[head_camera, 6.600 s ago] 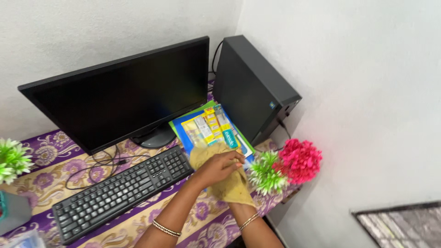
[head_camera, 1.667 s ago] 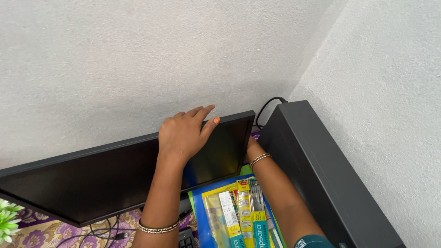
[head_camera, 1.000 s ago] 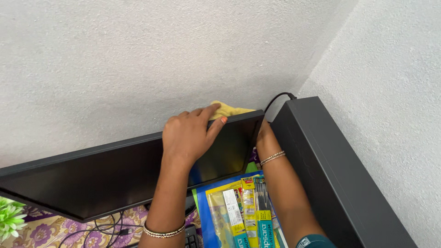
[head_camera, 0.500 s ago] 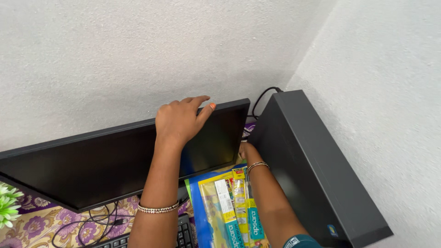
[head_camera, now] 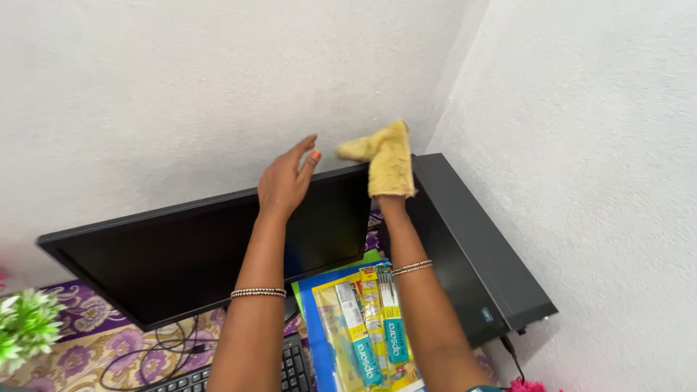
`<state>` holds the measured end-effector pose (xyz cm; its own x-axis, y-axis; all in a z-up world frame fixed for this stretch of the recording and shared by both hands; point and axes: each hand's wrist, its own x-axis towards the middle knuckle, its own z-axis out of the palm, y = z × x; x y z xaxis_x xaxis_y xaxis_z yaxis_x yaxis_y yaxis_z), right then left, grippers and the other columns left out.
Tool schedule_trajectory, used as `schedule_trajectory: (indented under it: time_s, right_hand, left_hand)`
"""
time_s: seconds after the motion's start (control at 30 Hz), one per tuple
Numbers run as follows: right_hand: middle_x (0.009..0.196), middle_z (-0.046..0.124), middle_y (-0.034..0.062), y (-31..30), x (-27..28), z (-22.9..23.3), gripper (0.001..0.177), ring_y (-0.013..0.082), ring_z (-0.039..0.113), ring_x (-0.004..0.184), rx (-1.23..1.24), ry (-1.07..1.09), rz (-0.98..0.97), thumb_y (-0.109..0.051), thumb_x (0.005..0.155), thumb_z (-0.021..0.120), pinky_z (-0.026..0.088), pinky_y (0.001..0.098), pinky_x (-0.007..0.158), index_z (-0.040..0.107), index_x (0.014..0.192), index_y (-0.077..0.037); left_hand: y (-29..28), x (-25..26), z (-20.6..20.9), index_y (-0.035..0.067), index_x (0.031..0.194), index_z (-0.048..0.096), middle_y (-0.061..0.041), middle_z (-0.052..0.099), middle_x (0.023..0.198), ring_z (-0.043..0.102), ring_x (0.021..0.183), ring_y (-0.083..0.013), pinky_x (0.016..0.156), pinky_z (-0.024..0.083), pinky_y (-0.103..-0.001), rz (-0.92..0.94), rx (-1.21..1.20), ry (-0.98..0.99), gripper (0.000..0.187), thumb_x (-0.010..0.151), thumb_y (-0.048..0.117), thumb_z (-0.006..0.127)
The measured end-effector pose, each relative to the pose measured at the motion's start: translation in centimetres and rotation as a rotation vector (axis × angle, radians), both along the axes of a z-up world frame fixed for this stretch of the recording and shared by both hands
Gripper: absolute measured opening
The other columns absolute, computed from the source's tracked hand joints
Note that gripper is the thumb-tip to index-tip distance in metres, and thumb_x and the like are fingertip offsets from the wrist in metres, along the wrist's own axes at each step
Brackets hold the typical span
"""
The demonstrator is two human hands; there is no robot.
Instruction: The person cleans a desk area using a yellow cloth. They wipe the surface of the desk, the seat and back of a wooden chair, and the sides and screen of a computer monitor. The person also moves a plastic container and a pen holder to access different areas for cleaning.
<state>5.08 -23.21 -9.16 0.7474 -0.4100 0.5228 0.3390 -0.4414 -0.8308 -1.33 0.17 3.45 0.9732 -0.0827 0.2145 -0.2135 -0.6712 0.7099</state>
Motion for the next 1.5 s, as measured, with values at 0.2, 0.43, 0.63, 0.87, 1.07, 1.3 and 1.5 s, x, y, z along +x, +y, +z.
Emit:
schedule_trajectory:
  time_s: [0.2, 0.43, 0.63, 0.87, 1.07, 1.3, 1.5]
  right_hand:
    - [0.122, 0.064, 0.0151, 7.6, -6.1, 5.1, 0.028, 0.0302, 0.057, 0.127, -0.907, 0.041, -0.015, -0.023, 0.102, 0.052, 0.029, 0.0597, 0.117, 0.063, 0.118, -0.004]
    - [0.123, 0.063, 0.0176, 18.0, -7.1, 5.0, 0.035, 0.0339, 0.055, 0.126, -0.925, -0.109, 0.095, -0.023, 0.090, 0.058, 0.029, 0.0607, 0.113, 0.062, 0.117, -0.001]
    - [0.116, 0.064, 0.0153, 30.8, -9.3, 6.2, 0.035, 0.0333, 0.058, 0.114, -0.936, -0.106, 0.224, -0.023, 0.090, 0.059, 0.035, 0.0555, 0.109, 0.063, 0.118, -0.002]
    - [0.113, 0.064, 0.0131, 41.0, -11.0, 7.0, 0.036, 0.0299, 0.059, 0.107, -0.908, -0.165, 0.374, -0.024, 0.085, 0.063, 0.037, 0.0494, 0.100, 0.064, 0.115, -0.003]
    - [0.109, 0.065, 0.0076, 40.0, -11.1, 6.7, 0.022, 0.0256, 0.060, 0.103, -0.922, -0.222, 0.342, -0.022, 0.100, 0.056, 0.040, 0.0440, 0.098, 0.064, 0.114, -0.008]
    - [0.101, 0.065, 0.0065, 32.3, -9.6, 6.9, 0.028, 0.0248, 0.061, 0.095, -0.958, -0.230, 0.265, -0.031, 0.107, 0.050, 0.043, 0.0437, 0.092, 0.065, 0.117, -0.009]
    - [0.106, 0.067, 0.0071, 22.0, -8.3, 6.4, 0.029, 0.0265, 0.062, 0.102, -0.960, -0.193, 0.233, -0.030, 0.106, 0.050, 0.042, 0.0454, 0.097, 0.066, 0.117, -0.009]
  left_hand:
    - [7.7, -3.0, -1.5, 0.022, 0.138, 0.062, -0.008, 0.057, 0.149, 0.036, 0.147, -0.0412, 0.120, 0.015, -0.065, 0.147, 0.050, -0.414, 0.053, 0.101, 0.057, 0.046]
    - [21.8, -4.8, -5.4, 0.021, 0.139, 0.061, -0.013, 0.048, 0.158, 0.020, 0.153, -0.0501, 0.121, -0.001, -0.070, 0.439, 0.131, -0.281, 0.044, 0.110, 0.049, 0.042]
    - [27.4, -6.2, -7.9, 0.015, 0.147, 0.056, -0.025, 0.042, 0.159, 0.017, 0.151, -0.0572, 0.118, 0.005, -0.070, 0.388, 0.217, -0.428, 0.049, 0.108, 0.043, 0.047]
    - [29.6, -8.4, -6.0, 0.015, 0.153, 0.046, -0.020, 0.041, 0.159, 0.025, 0.153, -0.0412, 0.124, 0.015, -0.051, 0.227, -0.093, -0.320, 0.058, 0.104, 0.044, 0.046]
    - [29.8, -8.5, -6.2, 0.009, 0.151, 0.047, -0.019, 0.045, 0.159, 0.029, 0.152, -0.0427, 0.124, 0.020, -0.052, 0.217, 0.015, -0.317, 0.056, 0.107, 0.043, 0.045]
    - [28.9, -7.7, -6.7, 0.000, 0.153, 0.045, -0.022, 0.044, 0.157, 0.023, 0.152, -0.0465, 0.124, 0.017, -0.053, 0.273, 0.096, -0.362, 0.061, 0.107, 0.040, 0.048]
    - [28.6, -8.6, -5.7, 0.002, 0.151, 0.048, -0.019, 0.045, 0.156, 0.022, 0.153, -0.0422, 0.125, 0.017, -0.051, 0.290, 0.073, -0.283, 0.060, 0.107, 0.042, 0.048]
